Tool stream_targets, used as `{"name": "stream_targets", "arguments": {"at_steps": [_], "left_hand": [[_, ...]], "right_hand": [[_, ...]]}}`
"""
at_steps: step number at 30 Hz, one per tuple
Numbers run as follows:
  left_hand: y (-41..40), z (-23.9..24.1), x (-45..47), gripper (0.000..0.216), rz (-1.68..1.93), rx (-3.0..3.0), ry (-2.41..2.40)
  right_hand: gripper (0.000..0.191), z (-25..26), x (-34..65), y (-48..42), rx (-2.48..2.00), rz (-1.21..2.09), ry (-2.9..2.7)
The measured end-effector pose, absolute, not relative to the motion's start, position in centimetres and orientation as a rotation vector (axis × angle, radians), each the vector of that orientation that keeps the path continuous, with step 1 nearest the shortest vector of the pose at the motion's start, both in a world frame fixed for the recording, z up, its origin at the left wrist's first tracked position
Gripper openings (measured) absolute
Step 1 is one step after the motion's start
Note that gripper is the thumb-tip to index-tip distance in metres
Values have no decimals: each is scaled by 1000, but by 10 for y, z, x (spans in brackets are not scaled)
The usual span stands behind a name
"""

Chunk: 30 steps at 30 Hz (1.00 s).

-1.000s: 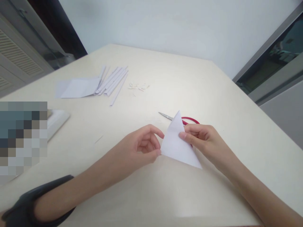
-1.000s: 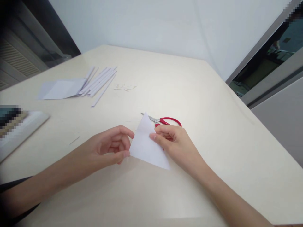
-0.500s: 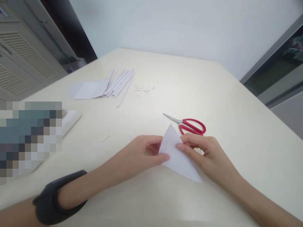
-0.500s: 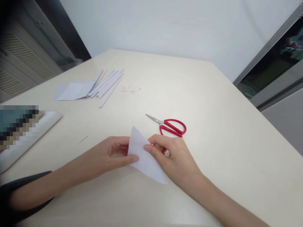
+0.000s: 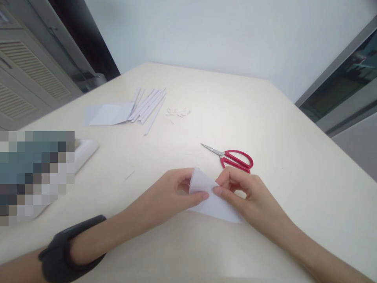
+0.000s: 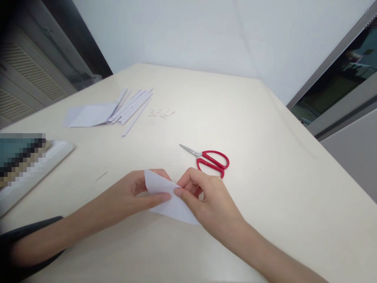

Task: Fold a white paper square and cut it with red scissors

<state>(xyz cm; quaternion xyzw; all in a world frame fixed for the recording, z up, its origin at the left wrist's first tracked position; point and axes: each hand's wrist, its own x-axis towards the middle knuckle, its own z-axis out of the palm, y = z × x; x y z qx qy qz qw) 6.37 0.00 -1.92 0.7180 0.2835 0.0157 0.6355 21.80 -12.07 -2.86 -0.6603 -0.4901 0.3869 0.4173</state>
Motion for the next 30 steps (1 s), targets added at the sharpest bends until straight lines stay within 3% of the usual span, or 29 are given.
{"name": "stream_targets", "arguments": {"at_steps": [8, 14, 30], "left_hand": [[2, -21, 62, 25, 86, 1361, 667], [1, -24, 61, 4, 88, 1445, 661], [-3, -20, 61, 9, 127, 1738, 748]], "right_hand": [[19, -26, 219, -122, -1678, 957, -1209], [18, -25, 217, -123, -1740, 923, -1285], [10, -33, 204, -124, -1662, 908, -1265]]}}
